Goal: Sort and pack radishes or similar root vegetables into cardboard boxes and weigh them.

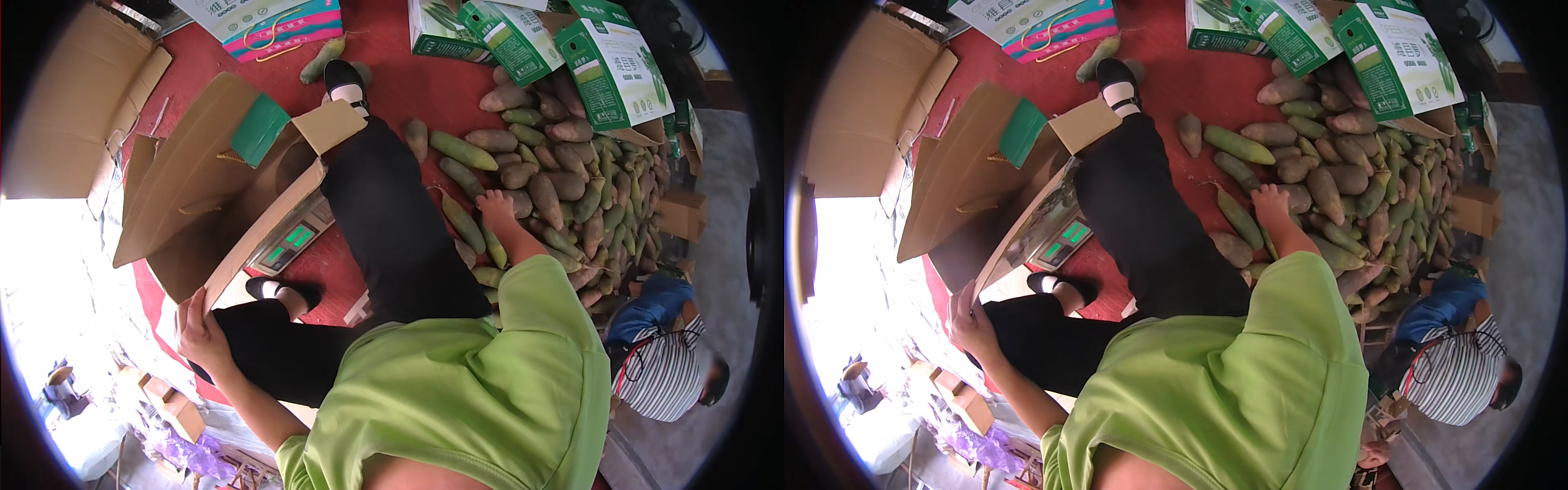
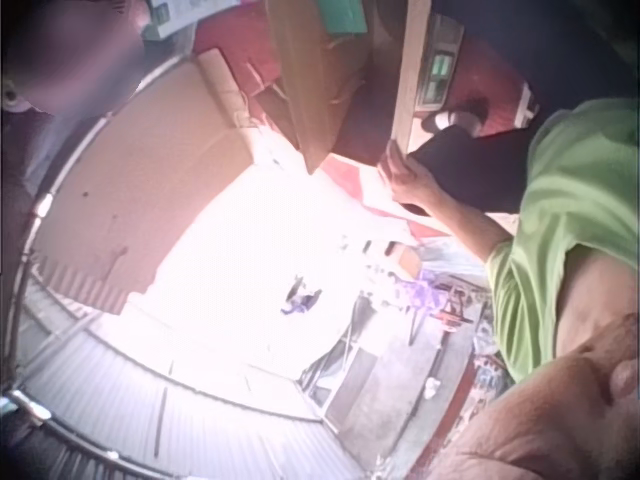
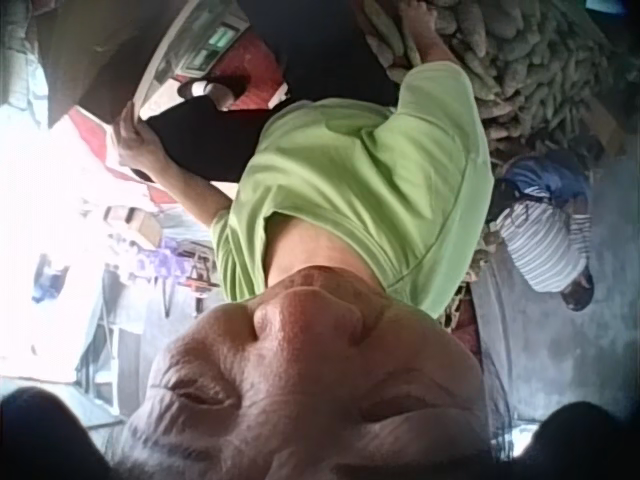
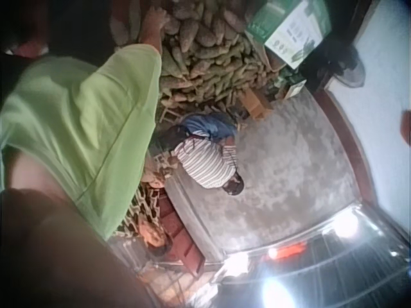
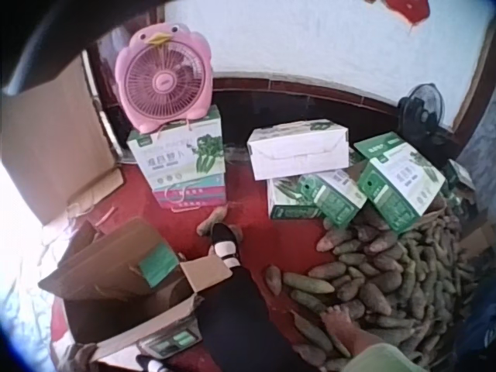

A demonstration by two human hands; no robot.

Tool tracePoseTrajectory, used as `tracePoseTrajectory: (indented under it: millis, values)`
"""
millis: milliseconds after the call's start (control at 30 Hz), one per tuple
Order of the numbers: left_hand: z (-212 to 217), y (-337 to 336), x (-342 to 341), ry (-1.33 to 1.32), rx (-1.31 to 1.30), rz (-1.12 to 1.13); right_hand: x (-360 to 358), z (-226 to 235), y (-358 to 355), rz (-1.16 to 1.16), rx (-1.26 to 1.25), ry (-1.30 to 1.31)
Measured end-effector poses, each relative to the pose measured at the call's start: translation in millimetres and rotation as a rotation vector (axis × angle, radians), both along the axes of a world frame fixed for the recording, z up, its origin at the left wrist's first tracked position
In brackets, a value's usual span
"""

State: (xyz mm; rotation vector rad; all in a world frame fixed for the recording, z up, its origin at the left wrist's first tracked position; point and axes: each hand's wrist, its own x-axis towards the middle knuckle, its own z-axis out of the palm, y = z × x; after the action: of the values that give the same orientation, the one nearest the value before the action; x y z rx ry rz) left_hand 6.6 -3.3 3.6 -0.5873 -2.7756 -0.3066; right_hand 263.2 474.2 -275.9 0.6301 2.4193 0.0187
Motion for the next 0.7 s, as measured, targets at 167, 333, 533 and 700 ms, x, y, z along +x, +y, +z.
tracePoseTrajectory:
  millis: [167,333,533,700]
  values:
    - [1.7,2.8,0.7,0.001,0.0,0.02,2.1,-0.1,-1.8,0.041,0.08,0.05]
    - [5.5,2.4,-1.1,-0.027,0.034,0.023,-9.4,-8.5,-0.2,0.128,0.134,-0.024]
    - [6.9,3.7,-4.0,-0.007,0.057,-0.003,-15.2,-3.1,11.3,-0.003,0.015,-0.034]
    - [9.7,2.9,-4.4,-0.001,0.018,0.027,-11.2,15.0,24.0,-0.144,-0.072,0.263]
